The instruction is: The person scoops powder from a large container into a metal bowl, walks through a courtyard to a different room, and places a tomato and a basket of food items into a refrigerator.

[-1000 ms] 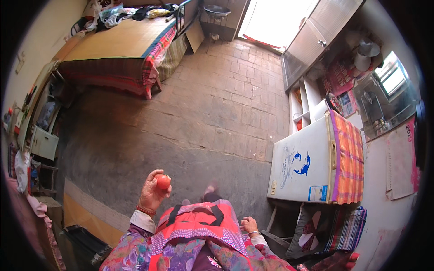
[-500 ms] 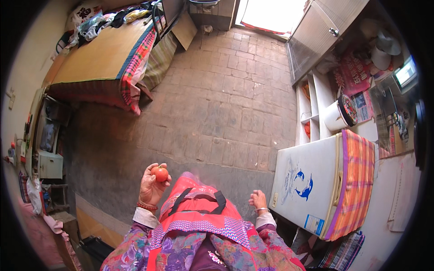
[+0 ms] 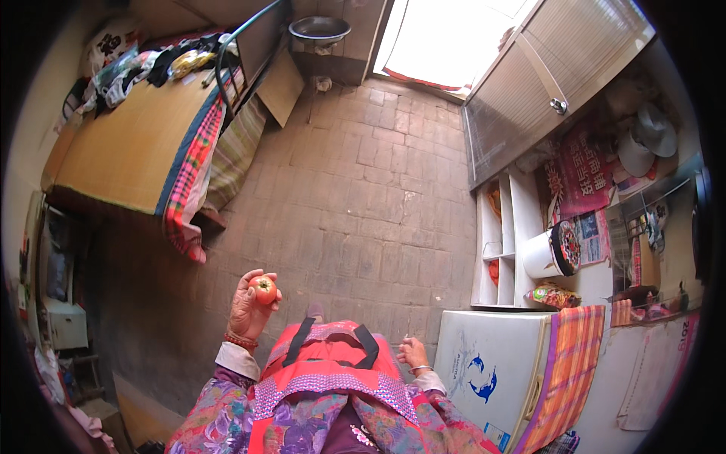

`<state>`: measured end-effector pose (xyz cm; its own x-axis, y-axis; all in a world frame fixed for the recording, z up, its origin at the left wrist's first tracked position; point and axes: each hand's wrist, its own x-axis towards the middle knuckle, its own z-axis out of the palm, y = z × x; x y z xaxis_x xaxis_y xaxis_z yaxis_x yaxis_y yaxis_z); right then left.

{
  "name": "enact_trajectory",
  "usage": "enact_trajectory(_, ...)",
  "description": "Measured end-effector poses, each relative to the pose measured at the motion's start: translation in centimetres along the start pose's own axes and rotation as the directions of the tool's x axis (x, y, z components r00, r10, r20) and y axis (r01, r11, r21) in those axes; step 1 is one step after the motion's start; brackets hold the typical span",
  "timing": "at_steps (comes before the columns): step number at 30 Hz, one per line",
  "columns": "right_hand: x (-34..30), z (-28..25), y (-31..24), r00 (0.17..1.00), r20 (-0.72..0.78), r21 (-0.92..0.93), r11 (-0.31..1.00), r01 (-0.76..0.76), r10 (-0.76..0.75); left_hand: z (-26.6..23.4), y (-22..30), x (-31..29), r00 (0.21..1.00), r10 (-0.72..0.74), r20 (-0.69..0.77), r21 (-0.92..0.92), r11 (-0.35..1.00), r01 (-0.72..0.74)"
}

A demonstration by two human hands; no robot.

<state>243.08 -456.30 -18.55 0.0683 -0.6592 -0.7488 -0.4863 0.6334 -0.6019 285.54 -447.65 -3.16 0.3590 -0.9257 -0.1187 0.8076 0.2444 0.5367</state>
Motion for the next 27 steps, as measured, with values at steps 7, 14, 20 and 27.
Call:
enact_trajectory(7,6.8,-1.2,-3.4,0.996,-0.039,-0.148,0.985,-0.088,0.084,2.8,-1.1,13.6,0.997,-0.078,0.027,0.008,0.997,0.078)
enact_trajectory(14,20.1,-4.5,-8.9,0.932,0.318,-0.476,0.82,0.317,-0.176,5.2,-3.6,25.4,0.988,-0.093,-0.123,0.039,0.994,0.098)
enact_trajectory(20,27.7,-7.5,-22.3,0.986,0.12,-0.035,0.993,-0.109,0.113,6.4,-3.9,34.0,0.979,-0.079,-0.186,0.042,0.995,0.089)
enact_trajectory(27,35.9,-9.4,-38.4,0.997,-0.017,-0.208,0.975,0.072,-0.077,6.4,-3.2,47.6,0.972,-0.119,-0.204,0.073,0.988,0.137)
